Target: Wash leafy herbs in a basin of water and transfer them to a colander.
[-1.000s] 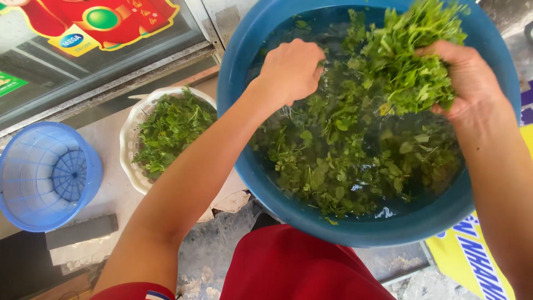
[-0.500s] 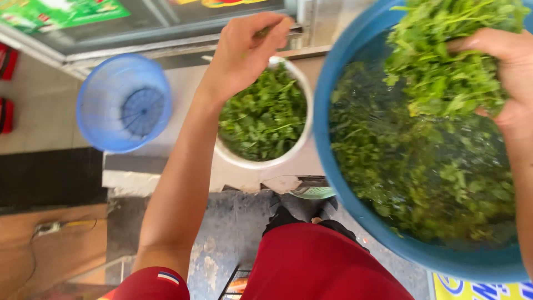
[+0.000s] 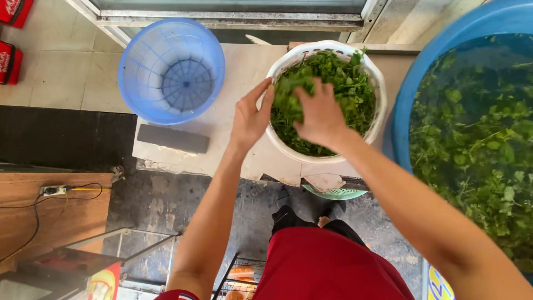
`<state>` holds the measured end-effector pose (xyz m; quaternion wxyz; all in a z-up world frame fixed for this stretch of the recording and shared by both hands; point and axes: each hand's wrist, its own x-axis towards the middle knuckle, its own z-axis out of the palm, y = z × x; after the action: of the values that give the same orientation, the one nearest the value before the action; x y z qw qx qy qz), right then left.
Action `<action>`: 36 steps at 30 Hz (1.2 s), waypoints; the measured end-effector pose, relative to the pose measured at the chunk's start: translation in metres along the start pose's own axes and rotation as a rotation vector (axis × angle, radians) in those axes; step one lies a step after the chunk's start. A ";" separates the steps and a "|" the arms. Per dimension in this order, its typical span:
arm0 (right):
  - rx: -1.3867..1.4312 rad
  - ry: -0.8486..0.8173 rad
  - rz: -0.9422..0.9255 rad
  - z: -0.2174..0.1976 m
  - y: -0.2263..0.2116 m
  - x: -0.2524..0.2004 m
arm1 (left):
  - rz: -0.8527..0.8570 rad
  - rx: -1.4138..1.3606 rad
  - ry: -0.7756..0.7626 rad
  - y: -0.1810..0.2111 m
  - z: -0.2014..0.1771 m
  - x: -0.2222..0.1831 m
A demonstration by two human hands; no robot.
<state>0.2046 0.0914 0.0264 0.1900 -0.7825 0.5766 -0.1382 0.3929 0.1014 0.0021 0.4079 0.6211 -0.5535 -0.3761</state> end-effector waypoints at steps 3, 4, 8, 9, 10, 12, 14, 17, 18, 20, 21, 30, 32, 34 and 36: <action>-0.159 -0.264 0.081 0.007 -0.023 -0.011 | 0.271 0.022 0.019 -0.011 0.002 -0.009; -0.181 -0.263 0.059 0.003 -0.025 -0.012 | 0.334 0.009 0.023 -0.010 0.002 -0.012; -0.130 -0.389 0.035 -0.031 -0.017 -0.004 | 0.479 0.012 0.025 -0.002 0.000 -0.022; -0.130 -0.391 0.040 -0.034 -0.003 -0.005 | 0.476 0.009 0.021 0.001 0.000 -0.025; -0.072 -0.320 -0.090 -0.036 0.010 -0.006 | 0.516 0.039 0.067 0.005 0.000 -0.028; -0.013 -0.244 -0.217 -0.040 0.025 -0.006 | 0.557 0.072 0.109 0.007 0.003 -0.032; -0.088 -0.122 -0.121 -0.044 0.030 -0.005 | 0.583 0.223 0.136 0.005 0.010 -0.036; -0.135 -0.140 0.036 -0.034 0.042 0.013 | 0.709 0.316 0.089 -0.002 0.022 -0.041; -0.134 -0.138 0.046 -0.032 0.049 0.021 | 0.713 0.312 0.080 -0.003 0.024 -0.041; -0.179 -0.162 0.139 -0.027 0.063 0.038 | 0.708 0.410 -0.036 -0.005 0.028 -0.042; -0.179 -0.163 0.146 -0.031 0.068 0.041 | 0.710 0.407 -0.043 -0.004 0.025 -0.040; 0.383 -0.243 0.158 -0.130 0.008 0.022 | 0.517 0.200 0.084 0.032 0.004 -0.030; 0.349 -0.095 0.185 -0.139 0.004 0.017 | 0.618 0.182 0.114 0.033 0.011 -0.029; 0.407 -0.036 0.139 -0.143 0.014 0.012 | 0.683 0.188 0.120 0.035 0.026 -0.029; 0.462 0.023 0.096 -0.148 0.026 0.002 | 0.747 0.189 0.122 0.041 0.044 -0.030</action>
<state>0.1189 0.0625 0.1467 0.3641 -0.6883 0.5681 -0.2662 0.3336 0.1246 0.0231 0.4897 0.4330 -0.7485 -0.1116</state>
